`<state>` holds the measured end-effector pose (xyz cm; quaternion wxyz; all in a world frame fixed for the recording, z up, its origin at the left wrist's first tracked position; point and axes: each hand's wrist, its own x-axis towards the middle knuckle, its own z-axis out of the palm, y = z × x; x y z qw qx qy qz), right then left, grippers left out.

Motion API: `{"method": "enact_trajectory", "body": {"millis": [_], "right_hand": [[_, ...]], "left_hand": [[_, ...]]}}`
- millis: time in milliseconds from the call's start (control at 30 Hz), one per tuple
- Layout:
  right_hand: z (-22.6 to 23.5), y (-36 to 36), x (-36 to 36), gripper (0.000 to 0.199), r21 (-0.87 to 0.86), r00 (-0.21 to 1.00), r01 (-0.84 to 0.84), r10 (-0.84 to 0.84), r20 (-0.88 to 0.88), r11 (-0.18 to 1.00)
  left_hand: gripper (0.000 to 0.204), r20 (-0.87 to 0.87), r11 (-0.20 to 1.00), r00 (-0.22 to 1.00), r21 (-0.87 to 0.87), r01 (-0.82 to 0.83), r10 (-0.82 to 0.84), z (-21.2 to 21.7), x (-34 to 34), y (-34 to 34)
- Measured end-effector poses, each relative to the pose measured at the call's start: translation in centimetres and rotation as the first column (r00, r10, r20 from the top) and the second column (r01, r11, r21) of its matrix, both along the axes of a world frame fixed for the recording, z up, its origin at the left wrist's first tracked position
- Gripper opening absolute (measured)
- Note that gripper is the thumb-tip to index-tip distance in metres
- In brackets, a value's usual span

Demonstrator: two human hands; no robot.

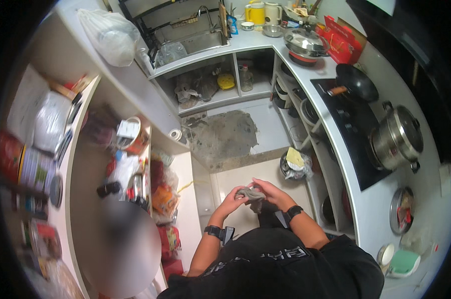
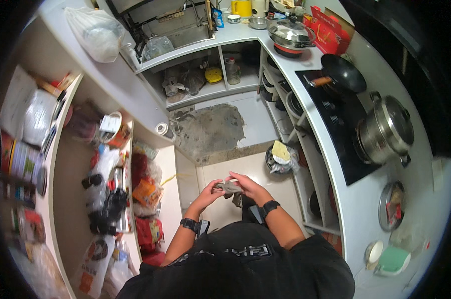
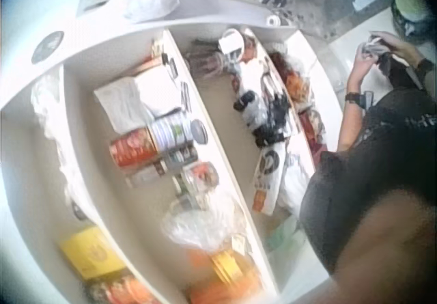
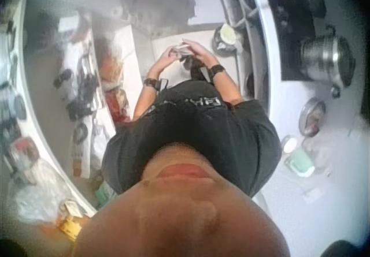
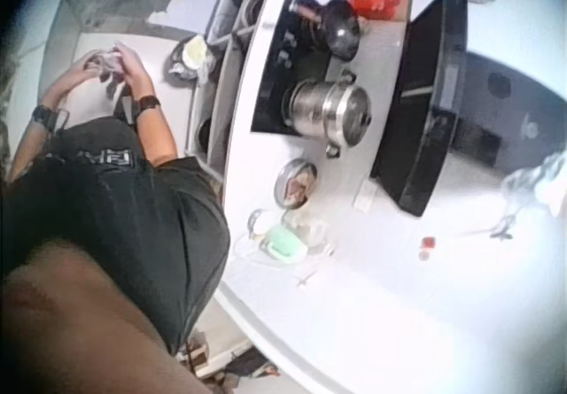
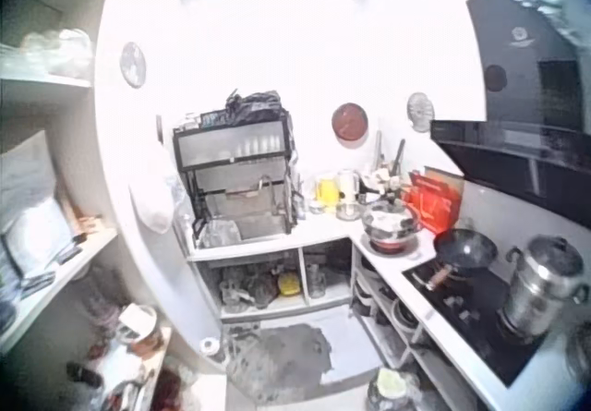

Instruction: The person washes a gray cloth in a kitchen sink, wrings it out, and carries it into a room with parked scooters. They then use the cloth to wipe a wet area on the tiled floor, repeatedly folding and pressing the cloth to absorb the water.

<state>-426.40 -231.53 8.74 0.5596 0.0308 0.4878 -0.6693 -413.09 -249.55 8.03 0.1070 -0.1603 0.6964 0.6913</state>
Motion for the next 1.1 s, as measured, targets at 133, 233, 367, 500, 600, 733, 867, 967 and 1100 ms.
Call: {"method": "enact_trajectory", "body": {"millis": [133, 233, 367, 500, 600, 733, 867, 967, 1100], "right_hand": [[3.7, -8.3, -11.6, 0.036, 0.094, 0.942, -0.189, 0.208, -0.262, 0.977], [8.2, -13.8, -19.1, 0.031, 0.019, 0.886, -0.363, 0.351, -0.303, 0.932], [12.9, -21.8, -29.2, 0.029, -0.034, 0.833, -0.426, 0.378, -0.404, 0.904], [17.9, -29.2, -38.4, 0.029, -0.156, 0.785, -0.39, 0.239, -0.572, 0.908], [20.8, -33.3, -44.0, 0.035, -0.321, 0.818, -0.301, 0.07, -0.571, 0.898], [25.2, -38.7, -52.8, 0.049, -0.446, 0.823, -0.233, -0.069, -0.563, 0.864], [26.9, -43.6, -64.2, 0.042, -0.455, 0.793, -0.148, -0.17, -0.585, 0.878], [23.7, -46.7, -74.2, 0.041, -0.501, 0.908, 0.03, -0.232, -0.347, 0.865], [17.1, -55.0, -86.3, 0.043, -0.286, 0.892, 0.051, -0.172, -0.418, 0.957]], "left_hand": [[0.099, -0.008, 0.985, 0.998, -0.162, 0.06, -0.062, -1.4, -10.1, -4.7], [0.096, -0.047, 0.992, 0.998, -0.121, 0.035, -0.041, -0.3, -17.8, -8.8], [0.091, -0.143, 0.959, 0.948, 0.06, -0.277, 0.283, 2.4, -27.7, -15.0], [0.092, -0.406, 0.915, 0.828, 0.059, -0.399, 0.387, 0.8, -36.6, -24.3], [0.075, -0.348, 0.935, 0.87, 0.069, -0.349, 0.351, 0.6, -44.8, -31.2], [0.053, -0.197, 0.863, 0.84, 0.125, -0.49, 0.505, 2.6, -56.2, -39.7], [0.047, -0.323, 0.661, 0.582, 0.463, -0.591, 0.747, 5.4, -69.1, -47.7], [0.041, -0.168, 0.497, 0.578, 0.726, -0.475, 0.798, 9.2, -78.4, -52.2], [0.039, -0.17, 0.491, 0.662, 0.805, -0.334, 0.73, 11.4, -88.7, -60.1]]}}
